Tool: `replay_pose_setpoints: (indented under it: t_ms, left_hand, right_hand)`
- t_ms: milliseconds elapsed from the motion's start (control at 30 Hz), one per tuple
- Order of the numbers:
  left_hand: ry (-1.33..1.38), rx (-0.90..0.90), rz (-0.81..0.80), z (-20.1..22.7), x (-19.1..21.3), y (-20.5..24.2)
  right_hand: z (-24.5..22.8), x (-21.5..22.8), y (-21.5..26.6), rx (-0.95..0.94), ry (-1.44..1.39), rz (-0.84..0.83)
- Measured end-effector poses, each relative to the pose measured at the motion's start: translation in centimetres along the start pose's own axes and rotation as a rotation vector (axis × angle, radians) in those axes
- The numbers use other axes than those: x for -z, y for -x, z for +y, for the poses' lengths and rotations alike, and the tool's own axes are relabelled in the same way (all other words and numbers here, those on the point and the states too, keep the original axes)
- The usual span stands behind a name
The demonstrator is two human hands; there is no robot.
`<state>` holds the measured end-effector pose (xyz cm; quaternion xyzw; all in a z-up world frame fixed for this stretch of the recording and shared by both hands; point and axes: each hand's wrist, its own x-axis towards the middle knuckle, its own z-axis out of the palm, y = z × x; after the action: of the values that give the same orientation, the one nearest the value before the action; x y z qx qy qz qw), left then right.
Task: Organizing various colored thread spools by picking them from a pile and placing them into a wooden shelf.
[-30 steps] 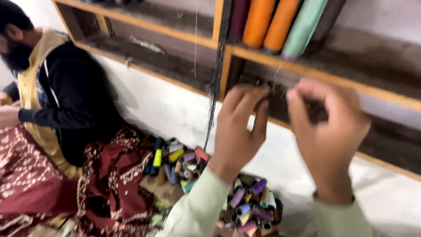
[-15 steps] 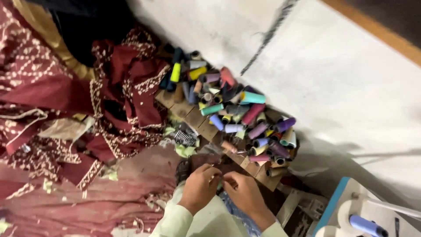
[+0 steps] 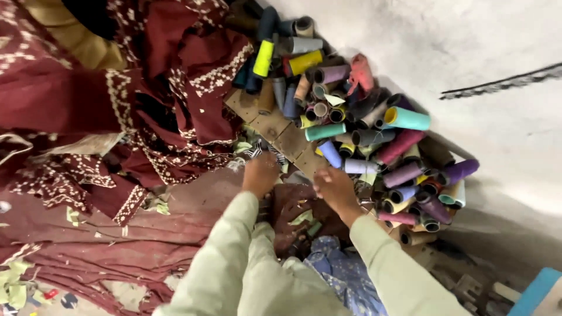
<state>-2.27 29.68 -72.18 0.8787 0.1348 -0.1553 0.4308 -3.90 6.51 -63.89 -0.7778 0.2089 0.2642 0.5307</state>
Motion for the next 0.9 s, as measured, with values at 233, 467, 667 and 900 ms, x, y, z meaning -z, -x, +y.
replay_pose_setpoints:
  t_ms: [233,467,667,900]
  left_hand:
    - [0.090,-0.037,0.027,4.1,-0.2,-11.1]
    - [0.289,0.265,-0.056,6.6,-3.6,-16.0]
    - [0.287,0.319,-0.112,8.3,0.4,-13.9]
    - [0.414,0.430,-0.186,8.0,2.8,-10.9]
  right_hand:
    - [-4.5,-4.7,-6.6,-0.267,-0.693,0.069]
    - [-5.4,-7.3,-13.3,-0.520,-1.186,0.106]
    - [-7.6,-8.6,-11.5,-0.564,-1.064,0.287]
    - [-10.2,-9.8,-6.5,-0.514,-0.791,0.380]
